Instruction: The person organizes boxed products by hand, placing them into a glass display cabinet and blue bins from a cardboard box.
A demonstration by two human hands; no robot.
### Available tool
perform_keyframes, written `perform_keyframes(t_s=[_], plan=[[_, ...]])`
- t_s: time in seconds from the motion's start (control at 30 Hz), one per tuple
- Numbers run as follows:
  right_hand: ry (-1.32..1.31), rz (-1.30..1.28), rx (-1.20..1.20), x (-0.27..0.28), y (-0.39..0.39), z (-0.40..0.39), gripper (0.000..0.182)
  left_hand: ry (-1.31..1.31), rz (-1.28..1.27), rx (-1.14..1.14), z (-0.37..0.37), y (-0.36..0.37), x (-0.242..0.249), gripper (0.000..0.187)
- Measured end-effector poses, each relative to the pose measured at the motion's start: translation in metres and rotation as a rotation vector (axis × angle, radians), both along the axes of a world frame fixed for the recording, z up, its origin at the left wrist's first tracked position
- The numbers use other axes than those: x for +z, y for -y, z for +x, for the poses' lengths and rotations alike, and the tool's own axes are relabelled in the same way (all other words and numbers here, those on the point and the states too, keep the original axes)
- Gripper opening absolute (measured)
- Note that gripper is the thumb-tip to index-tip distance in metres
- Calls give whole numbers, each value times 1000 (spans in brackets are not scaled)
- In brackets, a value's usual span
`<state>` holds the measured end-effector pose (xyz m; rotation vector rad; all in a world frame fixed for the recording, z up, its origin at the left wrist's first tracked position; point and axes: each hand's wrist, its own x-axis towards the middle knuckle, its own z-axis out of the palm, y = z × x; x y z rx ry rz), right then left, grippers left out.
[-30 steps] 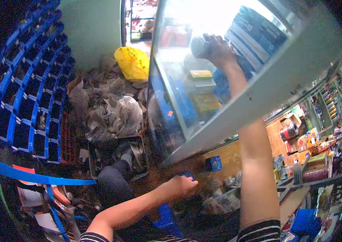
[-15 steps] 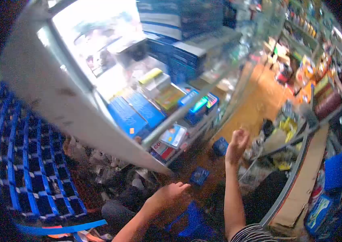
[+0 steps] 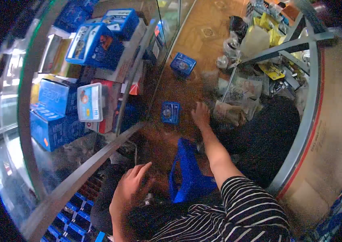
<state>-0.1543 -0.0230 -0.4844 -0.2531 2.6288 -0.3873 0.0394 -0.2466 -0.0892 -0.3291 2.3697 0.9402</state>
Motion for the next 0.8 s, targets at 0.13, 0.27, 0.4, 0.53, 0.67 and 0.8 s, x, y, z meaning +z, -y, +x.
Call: perform_keyframes(t_s=[0.13,0.27,0.4,0.53,0.67,0.8], plan=[[-253,-218,-106,-70,38,-23,74,58,59,-17,-12,1,0,52],[-605,-382,36,-17,85,-116,100,58,46,-23,-18,4,-9,52],[-412,-152,329,-21,102,-198,115,76,38,-16,-19,7,-13,53],[-166,-5,395,-8,107,-220,118,90,28,-28,-17,9,-16,54],[-564,-259,571,19,114,-138,107,121,82,-16,-20,10,-13,56],[-208,-180,486,-16,138,-100,94,143,75,-1,-20,10,-14,55]])
